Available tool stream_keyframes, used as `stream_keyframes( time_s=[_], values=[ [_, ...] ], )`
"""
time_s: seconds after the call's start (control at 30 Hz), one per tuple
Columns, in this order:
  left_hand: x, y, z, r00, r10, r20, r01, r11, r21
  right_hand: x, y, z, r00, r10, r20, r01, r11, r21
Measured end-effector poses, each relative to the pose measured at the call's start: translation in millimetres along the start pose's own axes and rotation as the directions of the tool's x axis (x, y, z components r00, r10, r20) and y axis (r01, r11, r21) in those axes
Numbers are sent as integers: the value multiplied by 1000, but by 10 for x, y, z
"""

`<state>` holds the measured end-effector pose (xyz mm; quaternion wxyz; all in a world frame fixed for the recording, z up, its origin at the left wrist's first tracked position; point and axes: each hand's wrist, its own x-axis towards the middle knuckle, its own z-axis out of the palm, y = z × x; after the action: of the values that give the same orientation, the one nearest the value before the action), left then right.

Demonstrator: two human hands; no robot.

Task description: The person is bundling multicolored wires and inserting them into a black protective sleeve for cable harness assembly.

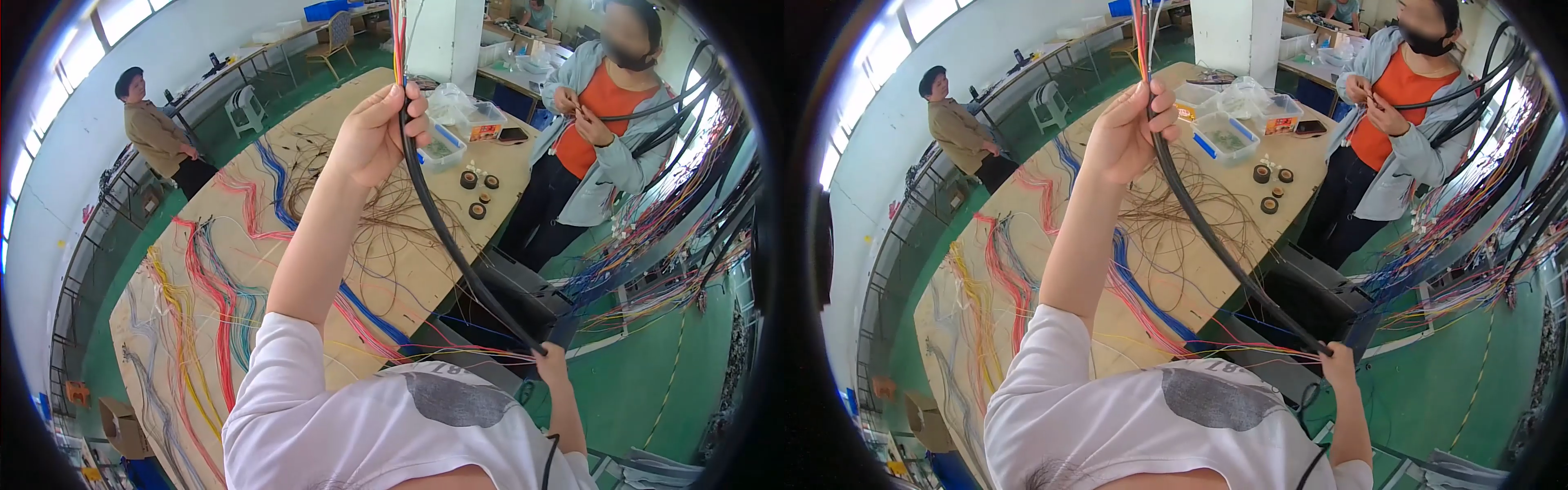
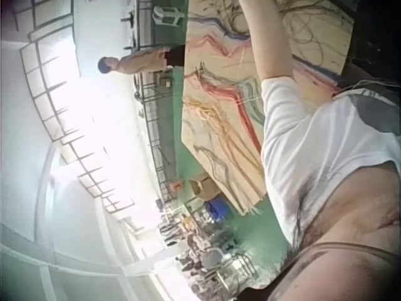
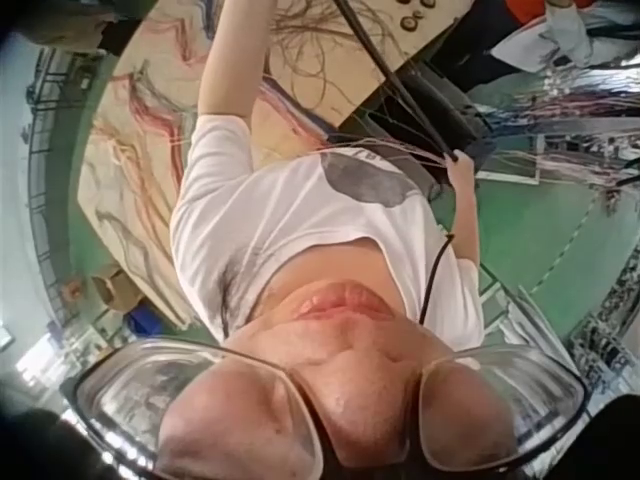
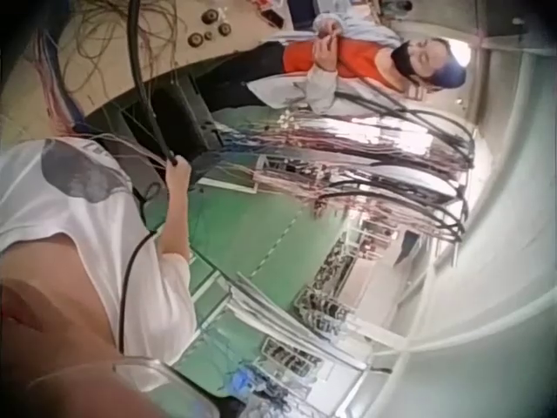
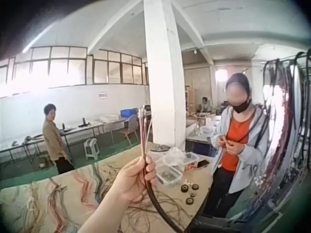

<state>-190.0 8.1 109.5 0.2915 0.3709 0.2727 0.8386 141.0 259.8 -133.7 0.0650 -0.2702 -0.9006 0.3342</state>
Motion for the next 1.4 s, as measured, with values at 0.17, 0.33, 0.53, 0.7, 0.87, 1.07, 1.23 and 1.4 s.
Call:
stream_keyframes(
  time_s=[0.17, 0.33, 0.53, 0.7, 0.87, 1.07, 1.23, 1.4],
  values=[
    [-20, 12, 212, 949, 168, -265, -165, 986, 34, -54, 412, 1, 984, 164, -68, -156, 982, 104],
    [-36, -293, 197, 987, 28, -156, -45, 993, -111, -142, 186, -141, 746, 84, 661, -68, 996, -50],
    [-276, -794, 862, 967, -253, 36, 255, 964, -72, 509, -1959, -1060, 929, -343, -138, 364, 782, 507],
    [-302, -1007, 1030, 934, -343, 100, 344, 939, 4, 534, -2567, -1236, 711, -554, -433, 700, 612, 367],
    [-338, -1076, 1032, 939, -343, 20, 338, 933, 124, 466, -2509, -1211, 761, -494, -420, 617, 750, 236],
    [-325, -1185, 1044, 951, -310, 23, 308, 949, 62, 553, -2548, -1322, 772, -449, -450, 597, 755, 270],
    [-235, -1205, 1100, 958, -283, 54, 281, 959, 46, 580, -2590, -1555, 731, -450, -514, 619, 754, 220],
    [-259, -1252, 1185, 953, -292, 84, 288, 956, 47, 618, -2649, -1770, 678, -437, -591, 653, 727, 211]
  ],
)
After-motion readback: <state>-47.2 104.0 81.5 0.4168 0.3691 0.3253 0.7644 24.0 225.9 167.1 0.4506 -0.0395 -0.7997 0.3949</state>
